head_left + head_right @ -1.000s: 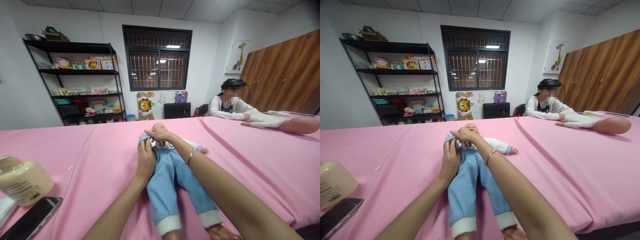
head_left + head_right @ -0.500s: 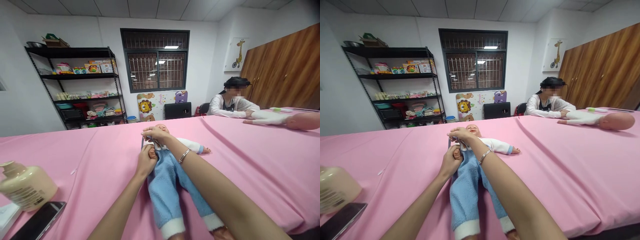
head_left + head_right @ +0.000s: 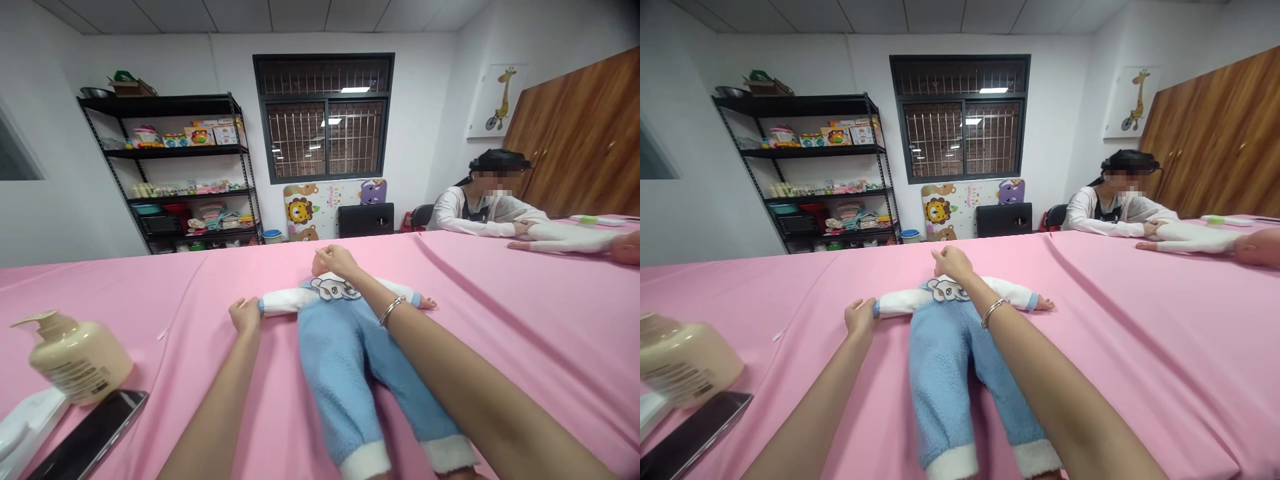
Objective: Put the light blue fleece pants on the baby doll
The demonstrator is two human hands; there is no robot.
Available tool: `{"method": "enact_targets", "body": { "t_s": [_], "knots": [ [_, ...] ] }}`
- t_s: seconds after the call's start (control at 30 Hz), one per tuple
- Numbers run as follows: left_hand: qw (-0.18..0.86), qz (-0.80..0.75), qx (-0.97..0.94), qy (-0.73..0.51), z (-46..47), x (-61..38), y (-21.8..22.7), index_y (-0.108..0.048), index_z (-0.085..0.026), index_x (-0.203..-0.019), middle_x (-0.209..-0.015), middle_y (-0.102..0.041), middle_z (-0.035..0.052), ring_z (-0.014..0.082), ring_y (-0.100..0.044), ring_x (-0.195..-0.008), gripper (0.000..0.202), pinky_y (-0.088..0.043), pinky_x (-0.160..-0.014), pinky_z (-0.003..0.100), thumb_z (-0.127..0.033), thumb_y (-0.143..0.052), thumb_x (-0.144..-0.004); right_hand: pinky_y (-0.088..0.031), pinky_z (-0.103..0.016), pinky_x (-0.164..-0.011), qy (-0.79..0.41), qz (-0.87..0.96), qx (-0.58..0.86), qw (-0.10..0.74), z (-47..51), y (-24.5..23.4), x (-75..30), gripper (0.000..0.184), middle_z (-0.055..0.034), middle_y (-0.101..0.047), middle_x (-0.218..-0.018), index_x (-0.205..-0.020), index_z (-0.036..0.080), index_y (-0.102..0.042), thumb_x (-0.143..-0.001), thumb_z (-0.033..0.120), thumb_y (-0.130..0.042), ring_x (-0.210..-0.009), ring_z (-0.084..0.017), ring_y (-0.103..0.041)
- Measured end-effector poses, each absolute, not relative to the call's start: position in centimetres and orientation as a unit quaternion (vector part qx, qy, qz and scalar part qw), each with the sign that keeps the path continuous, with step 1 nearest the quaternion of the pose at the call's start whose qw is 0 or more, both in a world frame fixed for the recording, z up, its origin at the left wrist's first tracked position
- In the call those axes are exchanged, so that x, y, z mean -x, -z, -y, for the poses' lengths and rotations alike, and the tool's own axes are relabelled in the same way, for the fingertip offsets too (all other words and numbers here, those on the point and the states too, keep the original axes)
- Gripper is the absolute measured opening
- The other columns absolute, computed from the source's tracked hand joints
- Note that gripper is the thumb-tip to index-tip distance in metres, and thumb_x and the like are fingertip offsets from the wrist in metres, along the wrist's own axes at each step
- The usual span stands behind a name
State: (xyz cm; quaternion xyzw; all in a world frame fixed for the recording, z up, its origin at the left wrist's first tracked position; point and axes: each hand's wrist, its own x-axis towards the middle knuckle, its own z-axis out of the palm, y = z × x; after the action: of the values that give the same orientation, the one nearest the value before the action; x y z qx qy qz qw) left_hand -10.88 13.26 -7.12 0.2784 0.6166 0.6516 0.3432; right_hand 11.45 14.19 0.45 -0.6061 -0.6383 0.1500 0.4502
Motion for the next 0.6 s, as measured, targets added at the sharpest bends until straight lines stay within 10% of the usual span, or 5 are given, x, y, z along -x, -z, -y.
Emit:
{"method": "enact_targets", "body": {
  "t_s": [0.3,0.5,0.6],
  "knots": [
    [-0.005,-0.593,-0.532,-0.605,-11.7,10.1,6.4,-0.046,-0.014,-0.107,-0.113,-0.048,0.0133,0.0251,-0.042,-0.112,0.033,-0.034,-0.096,0.041,-0.014,-0.049,-0.074,-0.034,-0.023,-0.06,-0.083,0.628,0.662,0.402,-10.6,3.7,-19.5,0.028,-0.0048,-0.061,-0.073,-0.086,0.016,-0.057,-0.079,0.041,-0.047,-0.065,-0.014,-0.053],
    [0.172,-0.465,-0.812,-0.309,-9.8,5.3,7.4,-0.051,-0.018,-0.065,-0.066,-0.057,0.0032,0.0198,-0.053,-0.068,0.039,-0.039,-0.069,0.031,-0.046,-0.033,-0.085,-0.038,-0.025,-0.062,-0.291,0.619,0.556,0.472,-8.7,10.3,-22.5,0.045,-0.0046,-0.058,-0.077,-0.084,0.012,-0.057,-0.075,0.055,-0.048,-0.069,-0.014,-0.05],
    [0.251,-0.462,-0.772,-0.357,-10.0,5.0,7.2,-0.047,-0.017,-0.061,-0.063,-0.053,0.001,0.0175,-0.049,-0.063,0.044,-0.037,-0.063,0.028,-0.053,-0.032,-0.082,-0.039,-0.024,-0.061,-0.401,0.612,0.51,0.453,-7.5,9.8,-23.4,0.049,-0.005,-0.058,-0.085,-0.091,0.012,-0.057,-0.068,0.055,-0.058,-0.07,-0.012,-0.05]
  ]
}}
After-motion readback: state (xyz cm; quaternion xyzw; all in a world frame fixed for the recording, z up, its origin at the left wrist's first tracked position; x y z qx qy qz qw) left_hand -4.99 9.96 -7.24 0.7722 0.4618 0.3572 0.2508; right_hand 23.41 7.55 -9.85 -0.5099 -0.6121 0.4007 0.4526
